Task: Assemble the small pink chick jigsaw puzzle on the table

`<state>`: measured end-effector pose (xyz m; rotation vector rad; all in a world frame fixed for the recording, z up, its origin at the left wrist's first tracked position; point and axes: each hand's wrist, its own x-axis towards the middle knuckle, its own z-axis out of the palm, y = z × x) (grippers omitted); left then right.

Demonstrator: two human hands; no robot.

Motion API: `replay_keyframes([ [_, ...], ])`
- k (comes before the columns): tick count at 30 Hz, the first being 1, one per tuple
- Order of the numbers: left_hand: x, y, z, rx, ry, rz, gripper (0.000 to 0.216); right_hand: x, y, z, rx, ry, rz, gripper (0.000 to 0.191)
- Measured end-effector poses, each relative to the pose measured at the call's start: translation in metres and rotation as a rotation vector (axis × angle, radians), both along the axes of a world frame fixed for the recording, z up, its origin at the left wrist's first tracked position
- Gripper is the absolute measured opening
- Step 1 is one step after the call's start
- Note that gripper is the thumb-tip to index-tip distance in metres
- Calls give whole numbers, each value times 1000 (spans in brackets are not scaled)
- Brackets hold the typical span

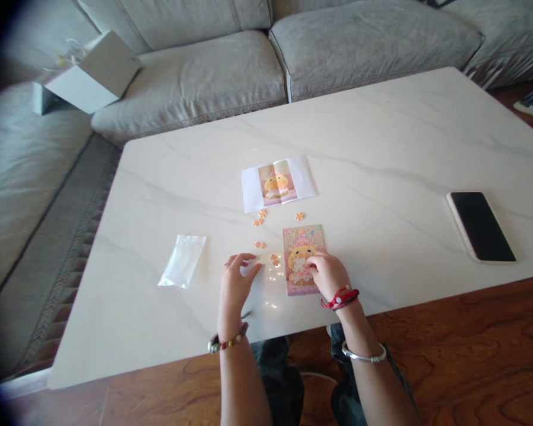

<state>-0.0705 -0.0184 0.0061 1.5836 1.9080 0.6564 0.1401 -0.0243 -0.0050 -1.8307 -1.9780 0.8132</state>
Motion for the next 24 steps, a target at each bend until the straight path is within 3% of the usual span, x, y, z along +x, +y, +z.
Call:
replay_keyframes([
  [4, 17, 2, -6, -24, -6, -79, 17, 0, -1, 1, -8, -3, 2, 13],
  [8, 32, 4, -9, -14, 27, -73, 17, 2, 0, 4, 5, 72, 8, 12],
  [14, 36, 3, -9, -28, -32, -134, 8, 1, 2, 11, 140, 209, -82, 10],
  [20, 41, 2, -5, -12, 3, -115, 26, -8, 3, 3, 103, 212, -70, 13],
  [24, 41, 2, -4, -22, 39, -151, 18, -4, 4, 2, 110, 195, -99, 12],
])
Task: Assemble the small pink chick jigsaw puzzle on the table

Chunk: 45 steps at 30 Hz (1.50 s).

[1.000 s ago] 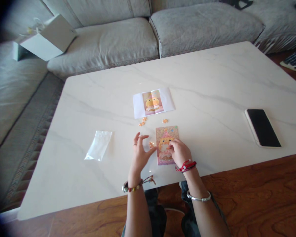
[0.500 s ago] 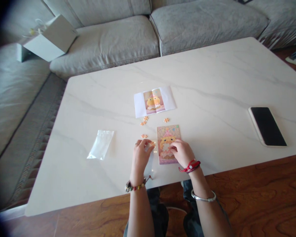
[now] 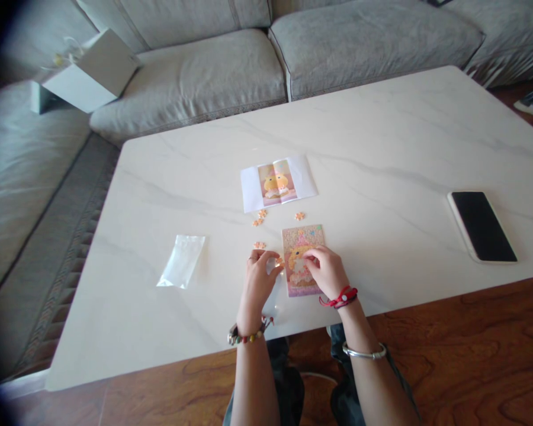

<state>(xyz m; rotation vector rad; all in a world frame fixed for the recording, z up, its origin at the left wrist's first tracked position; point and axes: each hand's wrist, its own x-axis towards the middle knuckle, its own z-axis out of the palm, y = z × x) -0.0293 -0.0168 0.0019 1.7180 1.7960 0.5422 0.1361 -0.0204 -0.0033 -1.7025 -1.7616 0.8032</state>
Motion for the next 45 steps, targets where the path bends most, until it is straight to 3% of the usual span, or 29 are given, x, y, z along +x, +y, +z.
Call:
replay_keyframes([
  [6, -5, 1, -2, -17, -47, -94, 9, 8, 0, 1, -2, -18, -17, 12],
  [16, -8, 1, 0, -46, -34, -92, 11, 3, -1, 1, -46, 9, 6, 13],
  [26, 7, 0, 5, -101, -236, -174, 19, -1, 1, 9, -28, 53, 137, 11],
  [35, 5, 3, 3, -43, -91, -13, 12, 29, -2, 4, -156, -26, 27, 14],
  [45, 7, 2, -2, -53, -51, -44, 14, 34, -3, 4, -297, -6, -43, 13],
])
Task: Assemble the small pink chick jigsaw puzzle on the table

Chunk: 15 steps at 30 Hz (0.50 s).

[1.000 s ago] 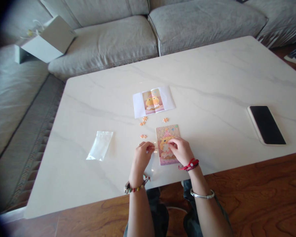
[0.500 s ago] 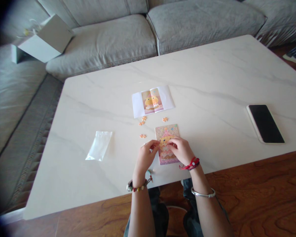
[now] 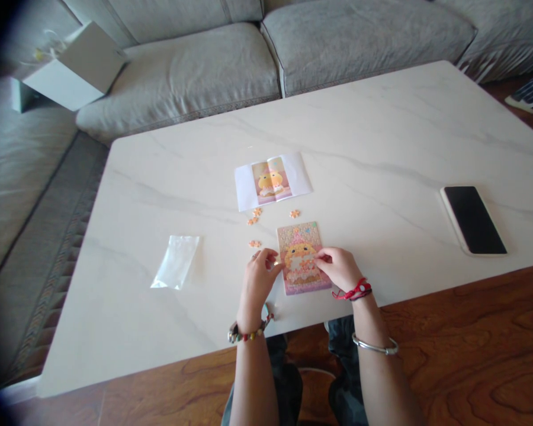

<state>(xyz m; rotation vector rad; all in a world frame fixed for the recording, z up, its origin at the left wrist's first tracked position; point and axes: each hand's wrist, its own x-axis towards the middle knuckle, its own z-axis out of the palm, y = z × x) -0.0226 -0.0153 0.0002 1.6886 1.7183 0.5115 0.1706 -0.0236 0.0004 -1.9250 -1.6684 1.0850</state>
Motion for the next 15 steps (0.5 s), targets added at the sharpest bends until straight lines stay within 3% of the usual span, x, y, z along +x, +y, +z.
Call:
replay_keyframes([
  [15, -4, 3, -7, 37, -20, 57, 5, -2, 2, -2, -66, 57, -47, 16],
])
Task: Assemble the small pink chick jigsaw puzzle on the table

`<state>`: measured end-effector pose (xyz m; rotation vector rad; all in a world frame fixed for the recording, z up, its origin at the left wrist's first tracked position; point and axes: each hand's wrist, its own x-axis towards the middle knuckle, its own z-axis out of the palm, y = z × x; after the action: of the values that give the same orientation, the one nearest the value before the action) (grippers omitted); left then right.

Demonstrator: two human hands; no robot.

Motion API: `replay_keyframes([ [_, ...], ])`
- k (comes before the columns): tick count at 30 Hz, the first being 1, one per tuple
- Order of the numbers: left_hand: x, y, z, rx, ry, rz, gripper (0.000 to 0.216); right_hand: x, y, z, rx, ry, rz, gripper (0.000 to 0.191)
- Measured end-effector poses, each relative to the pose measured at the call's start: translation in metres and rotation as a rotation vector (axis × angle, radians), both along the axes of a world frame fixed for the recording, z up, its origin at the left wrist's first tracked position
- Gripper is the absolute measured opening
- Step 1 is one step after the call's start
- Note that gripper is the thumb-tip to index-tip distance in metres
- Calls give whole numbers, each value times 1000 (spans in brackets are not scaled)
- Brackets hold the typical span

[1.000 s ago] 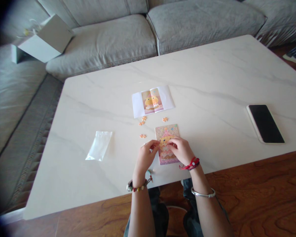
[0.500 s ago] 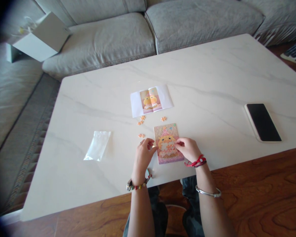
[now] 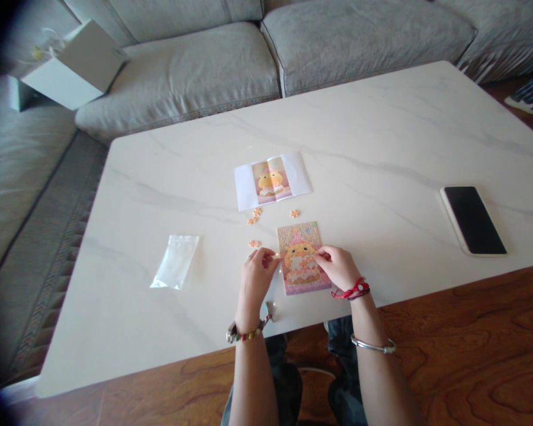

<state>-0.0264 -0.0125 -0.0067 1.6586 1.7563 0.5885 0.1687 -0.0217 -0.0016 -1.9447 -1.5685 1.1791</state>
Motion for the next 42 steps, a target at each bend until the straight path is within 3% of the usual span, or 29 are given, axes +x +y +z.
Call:
replay_keyframes([
  [4, -2, 0, 1, 5, 0, 8, 6, 0, 0, 1, 1, -7, 7, 16],
  [10, 16, -4, 9, 48, 16, -104, 15, 0, 0, -1, 29, 12, -51, 19],
  [18, 34, -4, 0, -8, 95, -102, 25, 3, 3, 1, 146, -135, -146, 20],
  [34, 35, -2, 0, -15, 157, -94, 27, 4, 7, 0, 0, -103, -12, 19],
  [42, 31, -1, 2, 14, 42, -89, 24, -2, 7, 4, 22, -60, -42, 19],
])
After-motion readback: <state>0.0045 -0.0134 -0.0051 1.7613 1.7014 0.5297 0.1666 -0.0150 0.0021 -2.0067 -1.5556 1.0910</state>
